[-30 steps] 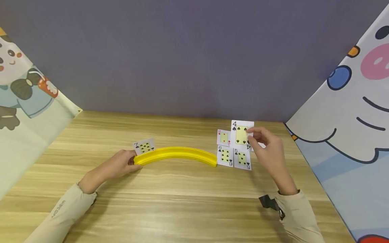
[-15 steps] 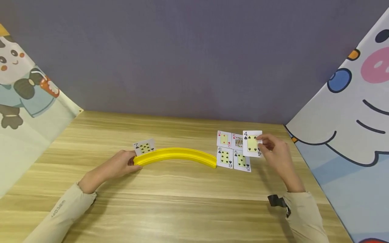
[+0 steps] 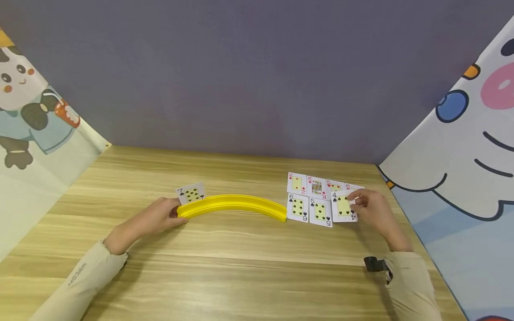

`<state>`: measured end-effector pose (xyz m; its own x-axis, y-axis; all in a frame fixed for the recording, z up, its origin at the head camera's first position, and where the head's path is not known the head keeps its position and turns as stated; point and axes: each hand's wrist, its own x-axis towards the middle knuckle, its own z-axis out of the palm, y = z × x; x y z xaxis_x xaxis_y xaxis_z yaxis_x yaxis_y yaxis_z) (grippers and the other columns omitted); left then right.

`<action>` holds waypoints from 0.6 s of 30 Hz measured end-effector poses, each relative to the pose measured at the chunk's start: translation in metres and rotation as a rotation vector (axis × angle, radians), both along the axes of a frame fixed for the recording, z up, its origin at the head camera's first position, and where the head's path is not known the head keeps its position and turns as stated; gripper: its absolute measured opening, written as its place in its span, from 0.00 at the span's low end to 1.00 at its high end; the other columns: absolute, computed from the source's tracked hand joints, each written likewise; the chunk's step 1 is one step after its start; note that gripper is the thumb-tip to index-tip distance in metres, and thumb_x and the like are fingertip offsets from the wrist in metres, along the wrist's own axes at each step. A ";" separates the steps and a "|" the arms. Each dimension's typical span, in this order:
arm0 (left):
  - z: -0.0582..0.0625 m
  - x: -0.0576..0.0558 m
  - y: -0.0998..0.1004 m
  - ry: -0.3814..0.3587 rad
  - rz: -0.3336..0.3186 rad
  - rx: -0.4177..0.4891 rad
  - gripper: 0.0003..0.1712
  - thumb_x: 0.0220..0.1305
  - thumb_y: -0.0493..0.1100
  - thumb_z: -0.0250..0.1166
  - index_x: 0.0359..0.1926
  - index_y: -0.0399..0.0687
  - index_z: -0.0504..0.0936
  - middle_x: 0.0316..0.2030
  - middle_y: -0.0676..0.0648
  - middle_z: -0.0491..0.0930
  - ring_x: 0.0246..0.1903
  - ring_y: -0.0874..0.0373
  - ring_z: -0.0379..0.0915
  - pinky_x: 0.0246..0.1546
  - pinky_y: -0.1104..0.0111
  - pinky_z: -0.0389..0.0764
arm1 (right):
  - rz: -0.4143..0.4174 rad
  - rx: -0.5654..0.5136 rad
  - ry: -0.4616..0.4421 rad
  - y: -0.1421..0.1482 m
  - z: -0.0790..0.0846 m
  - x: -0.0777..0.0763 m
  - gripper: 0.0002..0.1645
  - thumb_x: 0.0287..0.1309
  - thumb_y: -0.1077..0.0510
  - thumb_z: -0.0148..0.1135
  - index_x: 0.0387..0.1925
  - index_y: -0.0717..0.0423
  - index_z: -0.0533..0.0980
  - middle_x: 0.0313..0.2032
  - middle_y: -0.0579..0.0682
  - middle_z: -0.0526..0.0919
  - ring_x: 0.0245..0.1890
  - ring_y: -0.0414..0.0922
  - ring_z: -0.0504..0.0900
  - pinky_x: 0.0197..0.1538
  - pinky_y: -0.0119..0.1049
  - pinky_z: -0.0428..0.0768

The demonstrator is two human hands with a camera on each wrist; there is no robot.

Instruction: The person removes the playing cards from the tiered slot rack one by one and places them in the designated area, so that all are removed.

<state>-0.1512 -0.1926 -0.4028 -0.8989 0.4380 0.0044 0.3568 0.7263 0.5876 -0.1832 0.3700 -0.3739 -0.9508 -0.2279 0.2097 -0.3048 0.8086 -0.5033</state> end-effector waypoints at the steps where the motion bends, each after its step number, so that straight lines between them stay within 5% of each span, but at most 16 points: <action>1: 0.000 0.000 0.000 -0.003 0.003 0.001 0.24 0.63 0.39 0.70 0.58 0.35 0.78 0.51 0.37 0.82 0.35 0.59 0.75 0.32 0.69 0.76 | -0.005 0.012 -0.024 0.001 -0.002 -0.001 0.10 0.56 0.71 0.67 0.41 0.68 0.80 0.27 0.56 0.83 0.22 0.38 0.77 0.20 0.33 0.71; 10: 0.001 -0.001 -0.001 0.004 -0.011 0.006 0.23 0.63 0.39 0.70 0.57 0.34 0.78 0.50 0.36 0.82 0.35 0.59 0.75 0.32 0.69 0.76 | 0.005 0.137 -0.187 0.011 -0.020 -0.009 0.11 0.55 0.67 0.68 0.41 0.65 0.81 0.30 0.58 0.84 0.30 0.49 0.81 0.28 0.38 0.76; 18: -0.001 -0.001 -0.001 0.016 -0.019 -0.002 0.24 0.63 0.39 0.70 0.58 0.34 0.77 0.51 0.36 0.82 0.35 0.59 0.75 0.32 0.69 0.77 | -0.040 0.203 -0.265 0.008 -0.022 -0.008 0.16 0.57 0.67 0.65 0.47 0.69 0.78 0.31 0.62 0.83 0.28 0.48 0.80 0.29 0.42 0.78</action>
